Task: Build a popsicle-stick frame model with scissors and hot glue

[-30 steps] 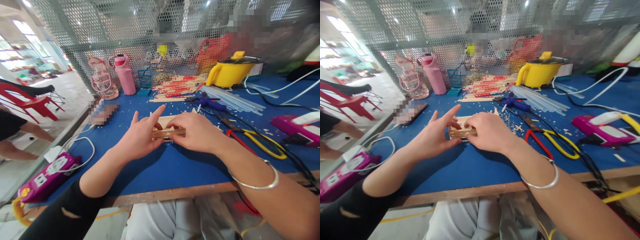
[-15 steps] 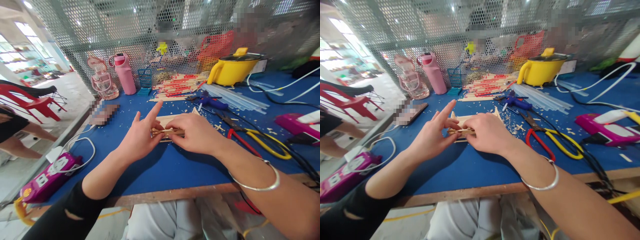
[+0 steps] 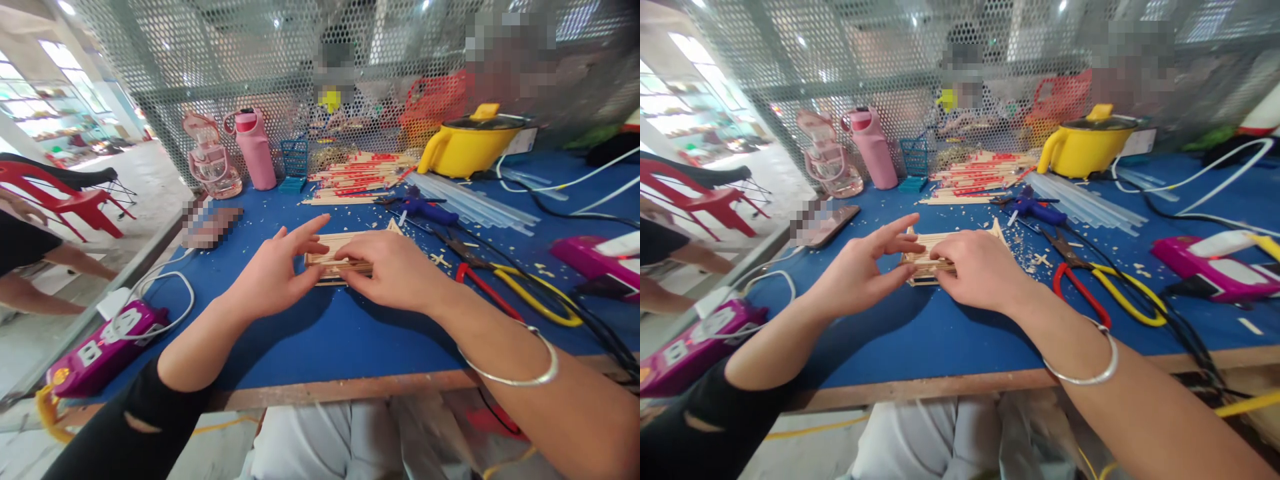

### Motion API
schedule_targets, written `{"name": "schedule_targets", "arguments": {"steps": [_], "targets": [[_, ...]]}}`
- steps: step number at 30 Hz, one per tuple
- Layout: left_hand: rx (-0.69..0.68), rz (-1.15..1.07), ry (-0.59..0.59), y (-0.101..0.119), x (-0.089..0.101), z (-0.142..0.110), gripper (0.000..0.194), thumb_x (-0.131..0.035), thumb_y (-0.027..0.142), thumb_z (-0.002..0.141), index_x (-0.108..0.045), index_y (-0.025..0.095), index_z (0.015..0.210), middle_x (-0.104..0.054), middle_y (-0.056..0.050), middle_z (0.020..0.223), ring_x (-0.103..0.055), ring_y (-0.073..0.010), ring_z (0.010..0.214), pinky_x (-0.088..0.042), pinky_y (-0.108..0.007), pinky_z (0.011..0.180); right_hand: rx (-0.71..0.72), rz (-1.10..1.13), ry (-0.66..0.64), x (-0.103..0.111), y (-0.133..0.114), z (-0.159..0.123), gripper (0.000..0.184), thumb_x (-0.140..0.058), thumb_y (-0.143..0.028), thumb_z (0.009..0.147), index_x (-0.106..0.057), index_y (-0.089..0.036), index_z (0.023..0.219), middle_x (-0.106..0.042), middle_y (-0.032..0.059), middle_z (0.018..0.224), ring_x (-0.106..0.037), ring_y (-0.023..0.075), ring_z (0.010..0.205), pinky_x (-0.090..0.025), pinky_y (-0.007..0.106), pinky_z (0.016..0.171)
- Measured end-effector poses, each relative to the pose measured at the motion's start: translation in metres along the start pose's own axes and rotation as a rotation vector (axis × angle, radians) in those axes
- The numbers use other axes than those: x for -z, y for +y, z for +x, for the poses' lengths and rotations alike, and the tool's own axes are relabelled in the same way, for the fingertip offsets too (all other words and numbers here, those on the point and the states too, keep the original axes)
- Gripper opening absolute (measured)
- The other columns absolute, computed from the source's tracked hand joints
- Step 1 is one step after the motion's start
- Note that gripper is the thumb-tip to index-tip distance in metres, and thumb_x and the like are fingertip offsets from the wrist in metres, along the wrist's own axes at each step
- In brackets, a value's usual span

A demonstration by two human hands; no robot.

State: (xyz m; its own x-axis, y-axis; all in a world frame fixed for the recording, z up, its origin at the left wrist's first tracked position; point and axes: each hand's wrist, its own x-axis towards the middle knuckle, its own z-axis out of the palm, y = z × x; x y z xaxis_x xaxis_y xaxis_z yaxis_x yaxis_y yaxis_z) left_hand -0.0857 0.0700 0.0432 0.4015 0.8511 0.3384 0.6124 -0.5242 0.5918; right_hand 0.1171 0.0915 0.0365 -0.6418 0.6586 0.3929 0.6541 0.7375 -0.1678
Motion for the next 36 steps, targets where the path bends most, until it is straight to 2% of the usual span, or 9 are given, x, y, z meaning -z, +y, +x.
{"name": "schedule_targets", "arguments": {"steps": [4,7,12,16,19,24,27,33,36], "targets": [[0.04,-0.023,0.15,-0.008,0.019,0.0,0.056,-0.052,0.015,0.075,-0.05,0.022,0.13,-0.067,-0.007,0.112,-0.062,-0.0206,0.098,-0.047,-0.033,0.087,0.002,0.006,0.035,0.001,-0.001,0.0,0.022,-0.054,-0.02,0.078,-0.067,-0.018,0.095,-0.071,0.0058,0.095,-0.062,0.0196,0.084,-0.044,0.031,0.076],[0.088,0.066,0.26,-0.024,0.029,0.003,0.04,-0.058,0.023,0.073,-0.063,0.018,0.112,-0.069,-0.005,0.092,-0.061,-0.0171,0.082,-0.048,-0.029,0.078,0.012,-0.005,0.073,0.002,-0.005,0.0,0.026,-0.054,-0.019,0.077,-0.065,-0.017,0.1,-0.07,0.0059,0.096,-0.06,0.0205,0.085,-0.043,0.032,0.076],[0.226,0.127,-0.019,-0.042,0.029,0.005,0.018,-0.069,0.034,0.066,-0.074,0.02,0.077,-0.067,0.001,0.062,-0.057,-0.014,0.058,-0.042,-0.024,0.059,0.038,0.009,0.111,-0.002,-0.011,0.001,0.041,-0.055,-0.019,0.076,-0.057,-0.017,0.117,-0.068,0.0047,0.097,-0.058,0.0202,0.085,-0.042,0.033,0.077],[0.208,0.033,-0.155,-0.035,0.023,-0.001,0.02,-0.066,0.034,0.069,-0.074,0.021,0.082,-0.069,0.001,0.066,-0.058,-0.0141,0.062,-0.041,-0.023,0.06,0.083,0.046,0.155,-0.006,-0.015,0.001,0.046,-0.052,-0.016,0.077,-0.051,-0.019,0.123,-0.066,0.0056,0.104,-0.057,0.02,0.091,-0.043,0.034,0.084],[0.233,-0.049,-0.15,-0.031,0.017,-0.009,0.025,-0.068,0.037,0.067,-0.071,0.018,0.083,-0.063,0.002,0.063,-0.053,-0.0122,0.057,-0.038,-0.022,0.054,0.16,0.019,0.258,-0.006,-0.02,-0.002,0.034,-0.053,-0.017,0.078,-0.058,-0.019,0.112,-0.062,0.0079,0.108,-0.053,0.0217,0.097,-0.041,0.036,0.087],[0.225,-0.076,-0.054,-0.033,0.001,-0.015,0.03,-0.072,0.042,0.062,-0.066,0.016,0.076,-0.058,0.003,0.063,-0.05,-0.0111,0.059,-0.037,-0.022,0.054,0.234,-0.139,0.34,-0.004,-0.027,-0.006,0.011,-0.057,-0.022,0.077,-0.068,-0.024,0.076,-0.059,0.0046,0.086,-0.051,0.021,0.084,-0.036,0.04,0.081],[0.197,-0.068,-0.016,-0.035,-0.006,-0.013,0.027,-0.072,0.039,0.063,-0.065,0.015,0.075,-0.06,0.003,0.064,-0.051,-0.0109,0.059,-0.036,-0.022,0.055,0.212,-0.198,0.343,-0.007,-0.027,-0.004,0.013,-0.058,-0.024,0.077,-0.07,-0.025,0.076,-0.06,0.0042,0.085,-0.05,0.0212,0.083,-0.033,0.041,0.08],[0.174,-0.076,0.012,-0.033,-0.007,-0.012,0.017,-0.069,0.031,0.067,-0.064,0.015,0.071,-0.062,0.003,0.062,-0.053,-0.0102,0.058,-0.037,-0.022,0.055,0.219,-0.243,0.273,-0.014,-0.028,0.0,0.015,-0.057,-0.023,0.079,-0.072,-0.024,0.082,-0.056,0.0058,0.127,-0.047,0.0273,0.108,-0.031,0.047,0.091],[0.165,-0.06,0.026,-0.033,-0.007,-0.012,0.014,-0.068,0.029,0.068,-0.064,0.015,0.069,-0.062,0.003,0.062,-0.053,-0.0102,0.058,-0.037,-0.022,0.055,0.236,-0.194,0.311,-0.015,-0.027,0.0,0.013,-0.058,-0.021,0.079,-0.07,-0.023,0.085,-0.058,0.0057,0.125,-0.049,0.0261,0.11,-0.033,0.046,0.094]]}}
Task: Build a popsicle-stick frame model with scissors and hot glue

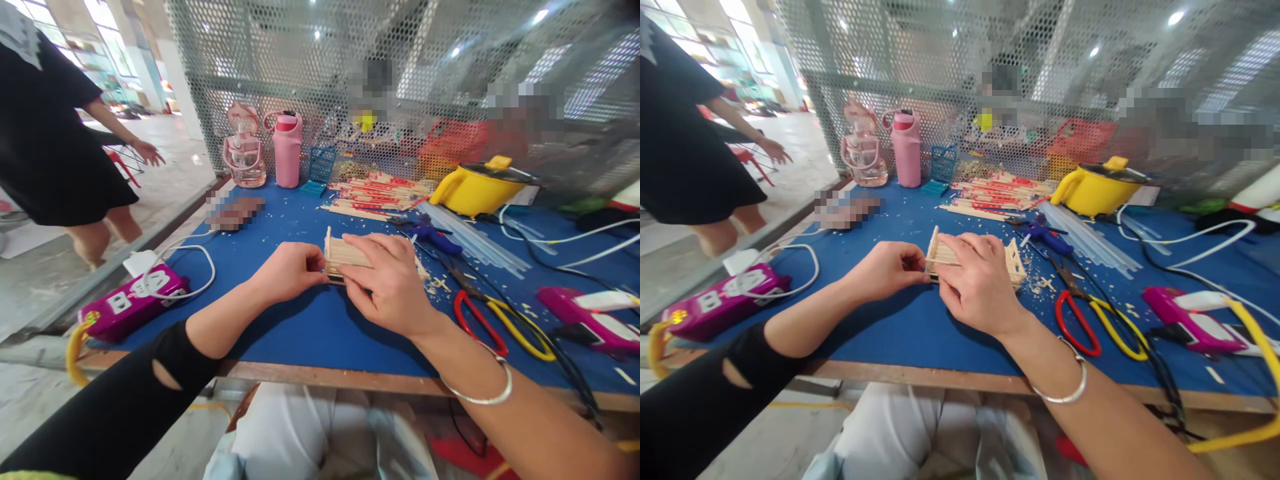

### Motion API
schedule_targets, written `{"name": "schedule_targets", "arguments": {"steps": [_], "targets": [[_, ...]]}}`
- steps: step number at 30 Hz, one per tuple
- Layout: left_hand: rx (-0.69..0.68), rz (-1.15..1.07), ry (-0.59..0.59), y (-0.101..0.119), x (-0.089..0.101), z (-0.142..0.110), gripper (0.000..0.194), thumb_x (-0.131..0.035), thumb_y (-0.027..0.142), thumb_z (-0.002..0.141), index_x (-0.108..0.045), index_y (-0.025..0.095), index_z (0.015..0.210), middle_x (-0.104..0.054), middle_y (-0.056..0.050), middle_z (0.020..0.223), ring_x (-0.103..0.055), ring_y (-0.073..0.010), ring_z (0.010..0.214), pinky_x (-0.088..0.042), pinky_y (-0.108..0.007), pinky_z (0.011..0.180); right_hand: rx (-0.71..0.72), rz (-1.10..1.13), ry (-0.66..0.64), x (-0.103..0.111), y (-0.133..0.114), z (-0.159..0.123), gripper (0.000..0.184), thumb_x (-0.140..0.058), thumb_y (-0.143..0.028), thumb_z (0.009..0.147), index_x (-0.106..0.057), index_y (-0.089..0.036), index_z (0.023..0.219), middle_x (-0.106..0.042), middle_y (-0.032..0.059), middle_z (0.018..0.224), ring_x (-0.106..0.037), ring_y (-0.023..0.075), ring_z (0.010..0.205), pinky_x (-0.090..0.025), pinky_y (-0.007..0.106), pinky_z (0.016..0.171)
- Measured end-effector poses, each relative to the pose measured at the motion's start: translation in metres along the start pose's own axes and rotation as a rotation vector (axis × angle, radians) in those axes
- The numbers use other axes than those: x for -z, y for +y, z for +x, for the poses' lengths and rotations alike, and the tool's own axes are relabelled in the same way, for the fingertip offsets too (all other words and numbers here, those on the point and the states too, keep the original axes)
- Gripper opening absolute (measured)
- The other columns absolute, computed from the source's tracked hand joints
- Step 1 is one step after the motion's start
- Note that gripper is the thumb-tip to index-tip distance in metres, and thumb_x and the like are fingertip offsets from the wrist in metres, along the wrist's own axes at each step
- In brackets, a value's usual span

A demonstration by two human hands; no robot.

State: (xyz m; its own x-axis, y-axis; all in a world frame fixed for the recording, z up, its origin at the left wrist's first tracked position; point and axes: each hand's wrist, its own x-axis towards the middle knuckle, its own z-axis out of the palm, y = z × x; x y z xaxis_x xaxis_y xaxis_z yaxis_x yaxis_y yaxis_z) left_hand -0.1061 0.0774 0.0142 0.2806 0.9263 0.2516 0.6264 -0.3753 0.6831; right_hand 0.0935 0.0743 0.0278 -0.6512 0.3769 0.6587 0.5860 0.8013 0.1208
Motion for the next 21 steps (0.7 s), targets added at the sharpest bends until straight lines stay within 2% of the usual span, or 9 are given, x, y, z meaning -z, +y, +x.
{"name": "schedule_targets", "arguments": {"steps": [4,6,9,12,17,19,21], "targets": [[0.011,0.014,0.043,-0.005,0.0,0.002,0.014,-0.066,0.03,0.07,-0.065,0.016,0.071,-0.062,0.003,0.062,-0.053,-0.0103,0.057,-0.038,-0.022,0.055,-0.099,0.079,0.207,-0.001,0.011,0.0,0.013,-0.06,-0.022,0.078,-0.061,-0.018,0.09,-0.067,0.0071,0.097,-0.058,0.0201,0.093,-0.042,0.038,0.087],[0.023,0.047,0.046,-0.009,0.002,0.004,0.015,-0.067,0.03,0.069,-0.066,0.017,0.075,-0.063,0.003,0.064,-0.054,-0.0109,0.058,-0.039,-0.023,0.056,-0.18,0.049,0.304,-0.001,0.018,-0.001,0.007,-0.061,-0.023,0.08,-0.058,-0.018,0.083,-0.066,0.0036,0.08,-0.06,0.017,0.079,-0.045,0.034,0.081],[0.058,0.127,0.004,-0.019,0.008,0.008,0.02,-0.07,0.029,0.065,-0.068,0.017,0.08,-0.065,0.002,0.067,-0.057,-0.0129,0.061,-0.04,-0.024,0.057,-0.278,-0.022,0.365,0.001,0.026,-0.003,0.011,-0.062,-0.027,0.081,-0.059,-0.02,0.073,-0.064,-0.0008,0.066,-0.059,0.0145,0.067,-0.046,0.03,0.075],[0.143,0.118,0.013,-0.032,0.017,0.012,0.02,-0.07,0.032,0.065,-0.071,0.018,0.078,-0.068,0.0,0.067,-0.06,-0.0149,0.062,-0.043,-0.026,0.059,-0.362,-0.027,0.407,0.005,0.034,-0.004,0.014,-0.064,-0.031,0.08,-0.064,-0.021,0.071,-0.067,-0.0009,0.066,-0.06,0.0149,0.067,-0.047,0.027,0.071],[0.221,0.023,0.174,-0.049,0.024,0.017,0.024,-0.067,0.036,0.068,-0.074,0.018,0.083,-0.072,-0.002,0.07,-0.063,-0.0166,0.064,-0.047,-0.027,0.062,-0.514,0.03,0.432,0.014,0.052,-0.002,0.018,-0.059,-0.032,0.084,-0.07,-0.019,0.08,-0.072,0.0021,0.075,-0.064,0.0162,0.07,-0.048,0.027,0.069],[0.234,0.029,0.238,-0.048,0.023,0.015,0.029,-0.059,0.038,0.075,-0.072,0.016,0.087,-0.069,-0.002,0.064,-0.061,-0.015,0.057,-0.047,-0.026,0.057,-0.554,0.069,0.433,0.022,0.052,-0.005,0.021,-0.055,-0.032,0.086,-0.07,-0.018,0.083,-0.073,0.0034,0.079,-0.065,0.0171,0.072,-0.048,0.027,0.07],[0.23,0.072,0.322,-0.041,0.023,0.012,0.038,-0.046,0.042,0.083,-0.069,0.013,0.092,-0.065,-0.002,0.059,-0.059,-0.0146,0.052,-0.046,-0.026,0.055,-0.562,0.136,0.38,0.031,0.041,-0.014,0.023,-0.051,-0.032,0.088,-0.07,-0.019,0.084,-0.073,0.0034,0.081,-0.066,0.0173,0.075,-0.048,0.027,0.071]]}}
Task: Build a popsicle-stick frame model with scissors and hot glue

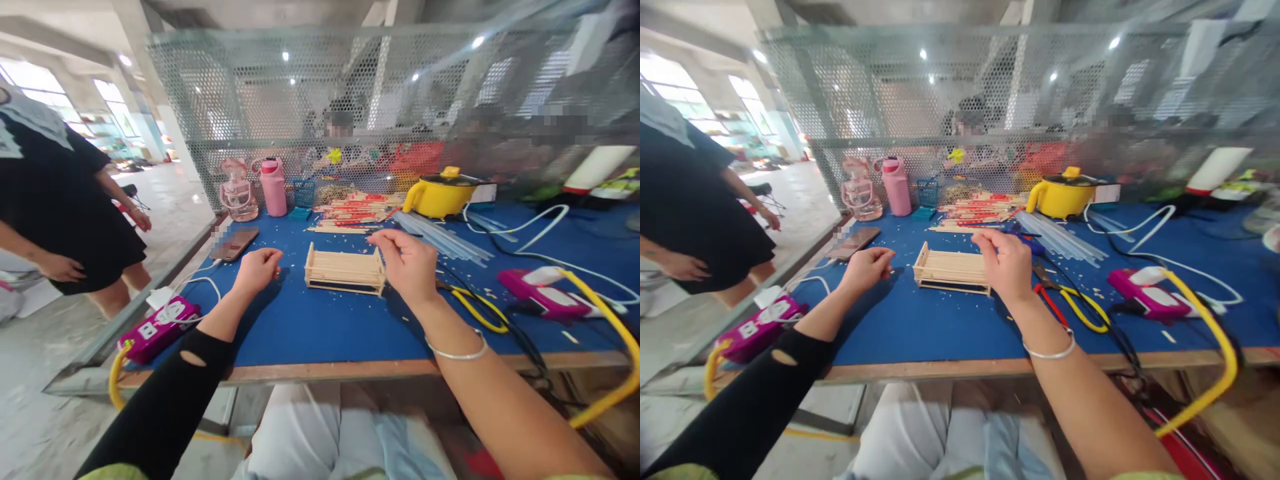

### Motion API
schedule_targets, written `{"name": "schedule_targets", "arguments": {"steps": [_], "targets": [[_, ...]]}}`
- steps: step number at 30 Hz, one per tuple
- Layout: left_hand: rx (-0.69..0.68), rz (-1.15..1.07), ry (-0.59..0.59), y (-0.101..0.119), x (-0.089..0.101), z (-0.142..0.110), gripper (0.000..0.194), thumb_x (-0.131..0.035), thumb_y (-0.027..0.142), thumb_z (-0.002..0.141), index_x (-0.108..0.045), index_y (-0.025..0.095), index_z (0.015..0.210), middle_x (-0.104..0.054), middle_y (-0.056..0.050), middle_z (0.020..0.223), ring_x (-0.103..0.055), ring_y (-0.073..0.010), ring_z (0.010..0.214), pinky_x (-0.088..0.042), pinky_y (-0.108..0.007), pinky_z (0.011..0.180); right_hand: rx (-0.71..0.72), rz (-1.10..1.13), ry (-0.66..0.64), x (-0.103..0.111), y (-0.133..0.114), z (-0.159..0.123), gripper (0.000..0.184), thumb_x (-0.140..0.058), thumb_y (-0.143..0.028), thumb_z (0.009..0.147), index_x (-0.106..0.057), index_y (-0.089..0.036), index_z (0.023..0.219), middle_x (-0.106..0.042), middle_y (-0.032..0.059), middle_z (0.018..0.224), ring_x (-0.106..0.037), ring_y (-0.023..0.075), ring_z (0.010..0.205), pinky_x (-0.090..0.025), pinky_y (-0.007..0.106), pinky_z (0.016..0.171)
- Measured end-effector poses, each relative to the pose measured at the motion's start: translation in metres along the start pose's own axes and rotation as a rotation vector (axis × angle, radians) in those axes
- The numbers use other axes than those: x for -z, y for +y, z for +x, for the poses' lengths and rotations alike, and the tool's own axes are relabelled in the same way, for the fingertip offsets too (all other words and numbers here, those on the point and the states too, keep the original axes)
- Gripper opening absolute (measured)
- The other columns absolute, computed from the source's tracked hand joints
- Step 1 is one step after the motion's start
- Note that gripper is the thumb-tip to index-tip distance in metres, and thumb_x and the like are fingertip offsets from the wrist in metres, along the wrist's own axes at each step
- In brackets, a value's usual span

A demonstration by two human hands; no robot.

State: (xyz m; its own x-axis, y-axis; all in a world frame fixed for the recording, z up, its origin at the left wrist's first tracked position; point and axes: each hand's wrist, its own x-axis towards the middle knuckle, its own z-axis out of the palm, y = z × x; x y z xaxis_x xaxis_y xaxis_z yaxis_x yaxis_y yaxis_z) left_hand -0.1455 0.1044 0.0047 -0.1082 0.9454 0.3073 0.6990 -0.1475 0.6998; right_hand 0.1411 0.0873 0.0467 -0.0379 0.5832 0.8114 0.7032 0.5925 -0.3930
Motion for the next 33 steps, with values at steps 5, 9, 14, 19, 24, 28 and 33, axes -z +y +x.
{"name": "schedule_targets", "arguments": {"steps": [5,9,14,19,24,28,33], "targets": [[-0.243,0.105,0.09,0.033,0.015,-0.01,0.042,-0.054,0.049,0.079,-0.064,0.016,0.104,-0.068,-0.008,0.096,-0.061,-0.0217,0.091,-0.048,-0.033,0.08,-0.232,0.131,-0.296,0.029,-0.021,-0.067,0.024,-0.047,-0.034,0.089,-0.065,-0.019,0.093,-0.07,0.0029,0.077,-0.062,0.0137,0.063,-0.046,0.024,0.061],[-0.654,0.311,-0.238,0.062,0.018,-0.006,0.059,-0.066,0.038,0.073,-0.051,0.019,0.127,-0.057,-0.009,0.128,-0.05,-0.0247,0.118,-0.038,-0.038,0.101,-0.466,0.268,-0.352,0.035,-0.018,-0.1,0.036,-0.053,-0.035,0.084,-0.053,-0.018,0.116,-0.066,0.0026,0.084,-0.055,0.0104,0.057,-0.045,0.022,0.053],[-0.642,0.522,-0.444,0.08,0.003,-0.003,0.062,-0.062,0.023,0.075,-0.042,0.021,0.134,-0.067,-0.005,0.111,-0.056,-0.0242,0.109,-0.034,-0.042,0.103,-0.484,0.275,-0.459,0.033,-0.014,-0.097,0.026,-0.053,-0.036,0.082,-0.06,-0.019,0.101,-0.063,0.0015,0.08,-0.054,0.0104,0.058,-0.043,0.022,0.052],[-0.57,0.519,-0.466,0.081,-0.009,-0.006,0.061,-0.06,0.027,0.077,-0.041,0.02,0.135,-0.068,-0.006,0.107,-0.059,-0.0242,0.106,-0.03,-0.046,0.105,-0.433,0.217,-0.468,0.037,-0.02,-0.097,0.026,-0.05,-0.036,0.085,-0.06,-0.02,0.102,-0.064,0.002,0.081,-0.056,0.0122,0.061,-0.044,0.024,0.055],[-0.474,0.385,-0.419,0.081,-0.015,-0.009,0.059,-0.057,0.027,0.078,-0.042,0.02,0.134,-0.069,-0.005,0.102,-0.063,-0.0226,0.094,-0.045,-0.034,0.087,-0.406,0.185,-0.483,0.037,-0.023,-0.097,0.025,-0.048,-0.035,0.086,-0.06,-0.021,0.102,-0.065,0.0012,0.08,-0.056,0.0124,0.059,-0.045,0.026,0.058],[-0.44,0.313,-0.394,0.08,-0.018,-0.009,0.057,-0.057,0.024,0.078,-0.044,0.02,0.133,-0.071,-0.004,0.095,-0.065,-0.0203,0.087,-0.046,-0.029,0.077,-0.408,0.163,-0.486,0.037,-0.024,-0.097,0.025,-0.048,-0.035,0.086,-0.061,-0.022,0.102,-0.066,0.0006,0.081,-0.056,0.0121,0.059,-0.044,0.025,0.058],[-0.424,0.274,-0.385,0.078,-0.021,-0.009,0.053,-0.057,0.023,0.079,-0.048,0.022,0.13,-0.071,-0.003,0.096,-0.065,-0.0195,0.087,-0.046,-0.028,0.078,-0.38,0.11,-0.494,0.038,-0.024,-0.097,0.024,-0.048,-0.035,0.085,-0.063,-0.022,0.1,-0.067,-0.0005,0.079,-0.055,0.0115,0.057,-0.043,0.025,0.059]]}}
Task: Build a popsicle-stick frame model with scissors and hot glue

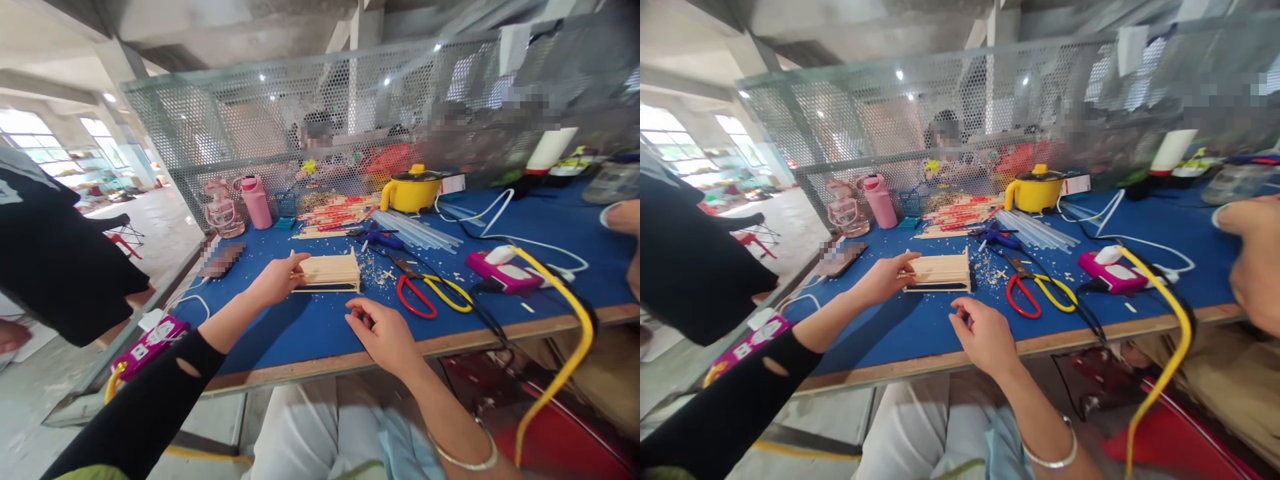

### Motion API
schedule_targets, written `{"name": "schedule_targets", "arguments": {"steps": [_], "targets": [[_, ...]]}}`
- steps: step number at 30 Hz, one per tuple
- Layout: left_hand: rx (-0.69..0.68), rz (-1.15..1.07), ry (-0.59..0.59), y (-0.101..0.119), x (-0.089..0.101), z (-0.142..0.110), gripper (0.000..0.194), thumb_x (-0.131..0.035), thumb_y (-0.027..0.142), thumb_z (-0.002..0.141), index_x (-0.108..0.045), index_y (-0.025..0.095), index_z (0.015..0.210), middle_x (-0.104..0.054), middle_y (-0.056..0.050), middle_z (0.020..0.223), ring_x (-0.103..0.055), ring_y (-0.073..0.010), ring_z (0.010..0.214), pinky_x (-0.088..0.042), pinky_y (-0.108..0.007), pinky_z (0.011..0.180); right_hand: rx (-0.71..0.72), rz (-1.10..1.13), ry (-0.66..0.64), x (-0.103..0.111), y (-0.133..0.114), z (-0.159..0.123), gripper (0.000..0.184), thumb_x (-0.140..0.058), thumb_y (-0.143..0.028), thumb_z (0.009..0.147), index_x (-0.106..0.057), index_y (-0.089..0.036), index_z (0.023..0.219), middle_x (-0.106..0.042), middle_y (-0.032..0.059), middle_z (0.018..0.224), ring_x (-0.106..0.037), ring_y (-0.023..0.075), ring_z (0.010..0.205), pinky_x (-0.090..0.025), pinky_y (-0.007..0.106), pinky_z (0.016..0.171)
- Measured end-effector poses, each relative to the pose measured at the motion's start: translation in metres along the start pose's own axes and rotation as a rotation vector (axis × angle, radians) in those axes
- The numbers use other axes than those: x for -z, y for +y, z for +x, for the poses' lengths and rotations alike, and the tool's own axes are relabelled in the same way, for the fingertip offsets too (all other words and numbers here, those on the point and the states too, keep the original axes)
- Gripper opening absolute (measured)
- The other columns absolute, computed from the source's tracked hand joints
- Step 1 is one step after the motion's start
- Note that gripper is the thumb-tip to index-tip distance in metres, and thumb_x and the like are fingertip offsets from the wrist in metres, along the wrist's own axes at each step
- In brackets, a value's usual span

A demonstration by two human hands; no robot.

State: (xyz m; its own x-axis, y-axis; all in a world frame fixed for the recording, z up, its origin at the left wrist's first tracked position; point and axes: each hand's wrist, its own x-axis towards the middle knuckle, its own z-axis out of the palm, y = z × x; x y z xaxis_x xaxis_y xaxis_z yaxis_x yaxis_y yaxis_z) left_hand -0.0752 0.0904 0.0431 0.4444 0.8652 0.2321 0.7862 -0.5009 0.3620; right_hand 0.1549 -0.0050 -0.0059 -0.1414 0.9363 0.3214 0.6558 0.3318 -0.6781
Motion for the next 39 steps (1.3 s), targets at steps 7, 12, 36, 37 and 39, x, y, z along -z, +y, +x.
{"name": "schedule_targets", "arguments": {"steps": [7,12,36,37,39], "targets": [[-0.115,0.084,0.081,-0.013,-0.001,-0.006,0.065,-0.063,0.025,0.075,-0.04,0.022,0.136,-0.066,-0.004,0.109,-0.057,-0.0232,0.106,-0.043,-0.036,0.093,0.076,-0.132,-0.196,-0.005,-0.019,0.03,0.034,-0.045,-0.031,0.087,-0.06,-0.024,0.117,-0.07,0.0006,0.077,-0.062,0.0154,0.068,-0.042,0.025,0.061],[-0.097,-0.021,0.157,-0.022,-0.006,-0.013,0.063,-0.059,0.023,0.079,-0.036,0.021,0.137,-0.067,-0.005,0.105,-0.058,-0.0202,0.107,-0.043,-0.035,0.095,0.179,-0.43,-0.313,-0.02,-0.037,0.059,0.054,-0.046,-0.028,0.087,-0.037,-0.019,0.139,-0.071,0.0102,0.095,-0.066,0.0246,0.087,-0.046,0.032,0.072],[-0.158,-0.024,0.199,-0.029,-0.009,-0.012,0.061,-0.06,0.027,0.081,-0.037,0.024,0.137,-0.072,-0.001,0.092,-0.059,-0.019,0.108,-0.023,-0.051,0.11,0.282,-0.564,-0.318,-0.041,-0.029,0.069,0.058,-0.045,-0.03,0.087,-0.03,-0.019,0.142,-0.07,0.0116,0.102,-0.067,0.0261,0.089,-0.048,0.034,0.073],[-0.169,-0.008,0.193,-0.028,-0.008,-0.012,0.061,-0.059,0.025,0.081,-0.036,0.024,0.138,-0.071,-0.001,0.093,-0.059,-0.0187,0.107,-0.021,-0.051,0.11,0.282,-0.564,-0.315,-0.041,-0.029,0.069,0.057,-0.045,-0.03,0.087,-0.03,-0.019,0.141,-0.07,0.0117,0.102,-0.067,0.0263,0.089,-0.048,0.034,0.072],[-0.195,0.026,0.182,-0.028,-0.007,-0.012,0.061,-0.058,0.022,0.082,-0.035,0.024,0.138,-0.07,0.0,0.092,-0.059,-0.0183,0.105,-0.019,-0.051,0.111,0.285,-0.564,-0.31,-0.041,-0.029,0.07,0.057,-0.045,-0.03,0.087,-0.03,-0.018,0.141,-0.07,0.0118,0.101,-0.066,0.0266,0.089,-0.047,0.035,0.072]]}}
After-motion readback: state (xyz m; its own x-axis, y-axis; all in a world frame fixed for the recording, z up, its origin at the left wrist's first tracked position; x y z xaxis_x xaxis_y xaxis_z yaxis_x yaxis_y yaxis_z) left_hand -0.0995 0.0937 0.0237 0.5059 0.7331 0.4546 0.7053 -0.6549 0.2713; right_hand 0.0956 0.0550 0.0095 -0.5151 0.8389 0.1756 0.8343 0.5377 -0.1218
